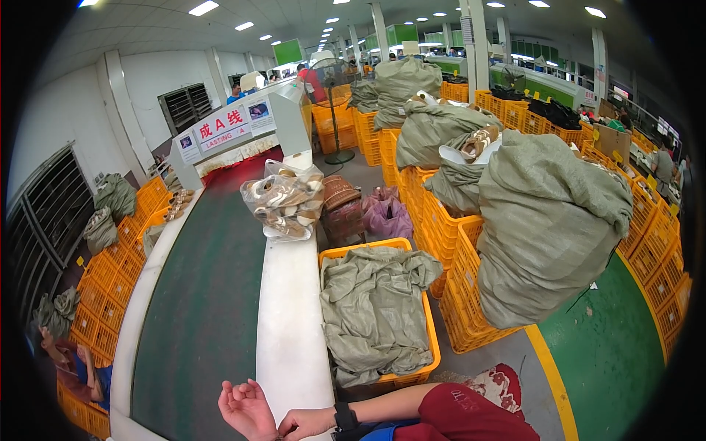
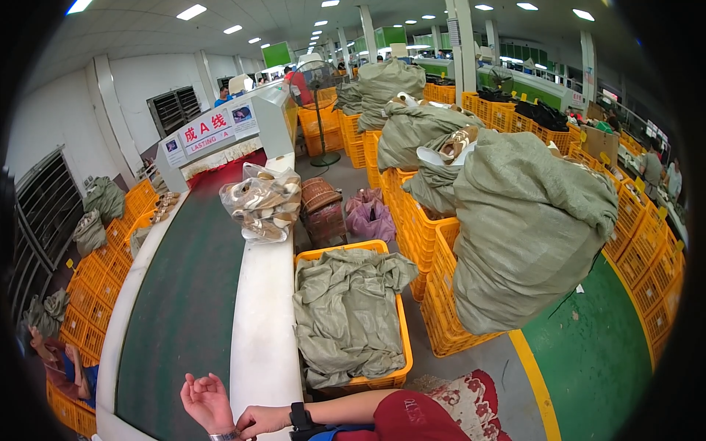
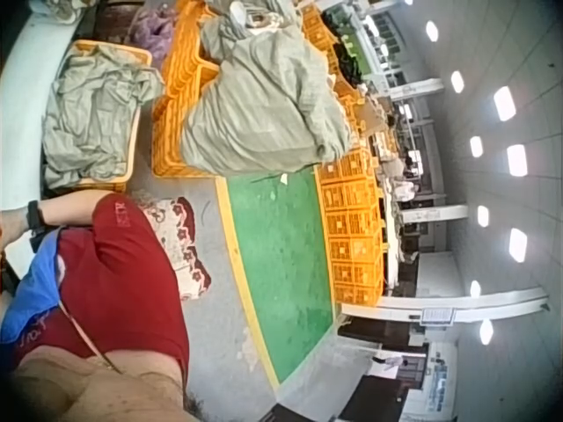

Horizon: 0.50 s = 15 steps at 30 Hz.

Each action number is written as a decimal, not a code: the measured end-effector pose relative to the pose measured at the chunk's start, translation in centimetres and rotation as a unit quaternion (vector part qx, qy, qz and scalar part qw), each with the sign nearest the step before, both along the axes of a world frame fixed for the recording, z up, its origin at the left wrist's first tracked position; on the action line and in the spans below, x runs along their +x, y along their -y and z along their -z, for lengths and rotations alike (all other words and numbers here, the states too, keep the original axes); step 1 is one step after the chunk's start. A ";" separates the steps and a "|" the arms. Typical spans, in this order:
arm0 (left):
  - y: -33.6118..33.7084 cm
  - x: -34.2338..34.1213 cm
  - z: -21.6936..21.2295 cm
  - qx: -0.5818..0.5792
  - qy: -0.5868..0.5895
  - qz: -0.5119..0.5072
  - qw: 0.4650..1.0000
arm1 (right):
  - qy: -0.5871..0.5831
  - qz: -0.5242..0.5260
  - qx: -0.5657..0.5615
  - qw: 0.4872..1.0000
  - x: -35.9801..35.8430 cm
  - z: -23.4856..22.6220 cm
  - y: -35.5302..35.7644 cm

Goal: Picking up shoes from a large sack and placing them on a conveyor table to be paired with lasts.

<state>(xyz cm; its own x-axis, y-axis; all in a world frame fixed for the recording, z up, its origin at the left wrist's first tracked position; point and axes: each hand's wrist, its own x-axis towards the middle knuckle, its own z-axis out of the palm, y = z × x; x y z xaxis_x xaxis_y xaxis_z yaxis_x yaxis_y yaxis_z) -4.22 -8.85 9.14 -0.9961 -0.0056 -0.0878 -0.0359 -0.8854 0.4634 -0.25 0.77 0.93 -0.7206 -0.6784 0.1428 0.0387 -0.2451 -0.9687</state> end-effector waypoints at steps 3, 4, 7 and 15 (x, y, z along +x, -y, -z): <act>-0.1 0.1 0.0 0.013 -0.003 0.011 1.000 | -0.031 0.012 -0.001 0.999 -0.3 0.7 0.2; -0.2 0.0 0.0 0.014 -0.003 0.012 1.000 | -0.031 0.013 0.000 0.999 -0.3 0.8 0.1; -0.1 0.0 0.1 0.015 -0.002 0.015 1.000 | -0.027 0.003 0.000 1.000 -0.3 0.7 0.1; 0.0 0.0 -0.1 0.011 -0.011 0.015 1.000 | -0.001 -0.001 -0.009 1.000 -0.3 0.7 0.2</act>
